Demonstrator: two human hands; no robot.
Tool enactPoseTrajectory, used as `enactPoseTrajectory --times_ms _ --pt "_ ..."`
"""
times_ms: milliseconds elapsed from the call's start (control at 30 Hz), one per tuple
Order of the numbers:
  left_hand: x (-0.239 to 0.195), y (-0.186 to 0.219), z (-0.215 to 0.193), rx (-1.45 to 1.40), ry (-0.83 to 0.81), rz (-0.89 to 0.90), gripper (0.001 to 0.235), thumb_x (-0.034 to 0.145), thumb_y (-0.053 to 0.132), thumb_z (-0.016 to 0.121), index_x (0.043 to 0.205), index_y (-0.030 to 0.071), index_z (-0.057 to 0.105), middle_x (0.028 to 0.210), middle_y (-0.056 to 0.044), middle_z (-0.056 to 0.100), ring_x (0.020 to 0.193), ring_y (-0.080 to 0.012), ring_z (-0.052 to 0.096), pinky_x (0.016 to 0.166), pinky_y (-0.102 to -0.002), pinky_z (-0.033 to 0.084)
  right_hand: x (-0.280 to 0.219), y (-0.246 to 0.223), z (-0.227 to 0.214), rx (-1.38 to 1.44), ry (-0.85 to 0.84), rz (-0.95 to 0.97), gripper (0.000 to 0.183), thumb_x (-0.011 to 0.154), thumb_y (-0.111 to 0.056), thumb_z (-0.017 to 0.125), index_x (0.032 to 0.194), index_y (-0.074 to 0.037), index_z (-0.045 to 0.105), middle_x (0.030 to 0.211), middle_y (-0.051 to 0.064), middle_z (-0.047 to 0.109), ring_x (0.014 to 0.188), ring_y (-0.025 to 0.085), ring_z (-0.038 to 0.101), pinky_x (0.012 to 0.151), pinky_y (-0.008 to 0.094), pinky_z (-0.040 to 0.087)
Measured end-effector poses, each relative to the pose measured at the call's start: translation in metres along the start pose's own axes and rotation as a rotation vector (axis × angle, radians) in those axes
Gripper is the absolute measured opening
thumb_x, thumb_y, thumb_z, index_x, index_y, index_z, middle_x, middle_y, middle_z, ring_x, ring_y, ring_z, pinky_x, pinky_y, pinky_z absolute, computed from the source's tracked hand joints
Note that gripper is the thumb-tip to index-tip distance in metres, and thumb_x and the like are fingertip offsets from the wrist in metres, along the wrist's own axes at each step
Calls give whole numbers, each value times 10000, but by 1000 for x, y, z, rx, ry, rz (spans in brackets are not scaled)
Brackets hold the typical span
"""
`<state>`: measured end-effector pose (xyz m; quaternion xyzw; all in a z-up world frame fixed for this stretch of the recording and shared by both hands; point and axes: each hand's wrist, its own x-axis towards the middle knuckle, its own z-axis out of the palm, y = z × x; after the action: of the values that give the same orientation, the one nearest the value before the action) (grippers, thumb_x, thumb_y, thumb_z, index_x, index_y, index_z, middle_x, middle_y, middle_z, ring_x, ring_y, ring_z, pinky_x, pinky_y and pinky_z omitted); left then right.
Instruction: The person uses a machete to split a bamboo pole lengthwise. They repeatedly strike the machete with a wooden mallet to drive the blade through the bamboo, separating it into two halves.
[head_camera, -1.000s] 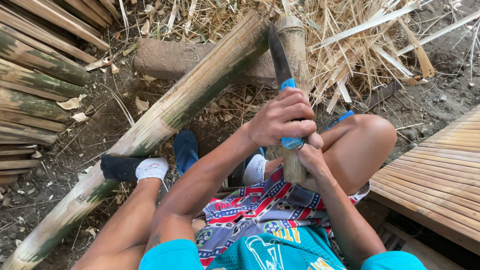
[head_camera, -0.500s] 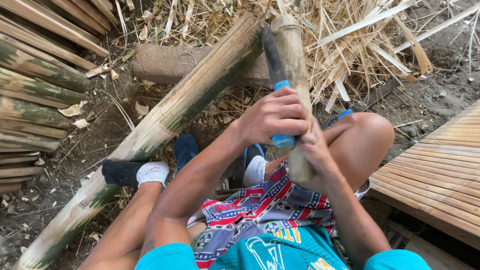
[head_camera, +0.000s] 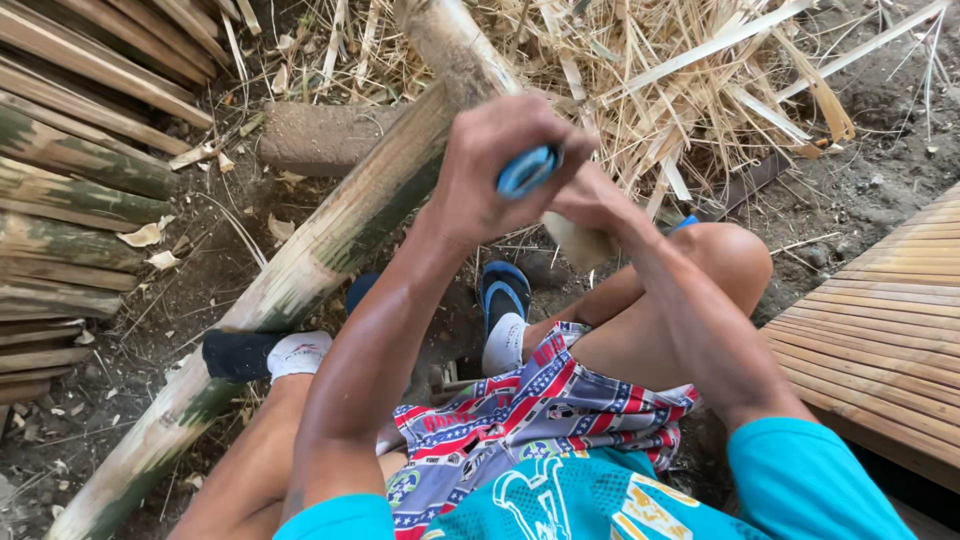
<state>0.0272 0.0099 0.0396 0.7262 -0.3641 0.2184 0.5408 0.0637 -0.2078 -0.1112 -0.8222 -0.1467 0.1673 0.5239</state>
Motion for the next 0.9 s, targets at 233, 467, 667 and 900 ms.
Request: enactPoseTrajectory --times_ms 233,467,667,900 --pt "-14 -35 -50 -201 233 -86 77 1032 132 690 978 88 723 830 -40 697 625 -126 623 525 -246 497 -19 5 -35 107 195 298 1180 718 -383 903 1599 -23 206 1479 236 487 1316 346 572 1039 415 541" --pt "-108 -76 -151 -564 644 -122 265 1041 271 624 854 123 506 674 -12 539 565 -130 494 585 -333 446 -1 -27 -155 503 584 -67 961 909 -239 846 1596 41 235 1272 187 581 1059 343 668 882 437 636" --pt "-85 -101 -154 -450 616 -6 338 1044 277 652 801 91 511 617 -19 542 505 -103 485 387 -257 374 41 -7 75 344 109 110 971 799 -282 841 1545 49 316 1357 190 592 1205 290 605 1025 382 513" --pt "-90 -48 -196 -360 510 -400 195 1070 148 696 928 32 628 732 -32 601 610 -133 569 554 -300 487 33 -30 177 357 -257 180 990 729 -310 850 1521 21 357 1381 182 610 1259 257 599 1078 369 485"
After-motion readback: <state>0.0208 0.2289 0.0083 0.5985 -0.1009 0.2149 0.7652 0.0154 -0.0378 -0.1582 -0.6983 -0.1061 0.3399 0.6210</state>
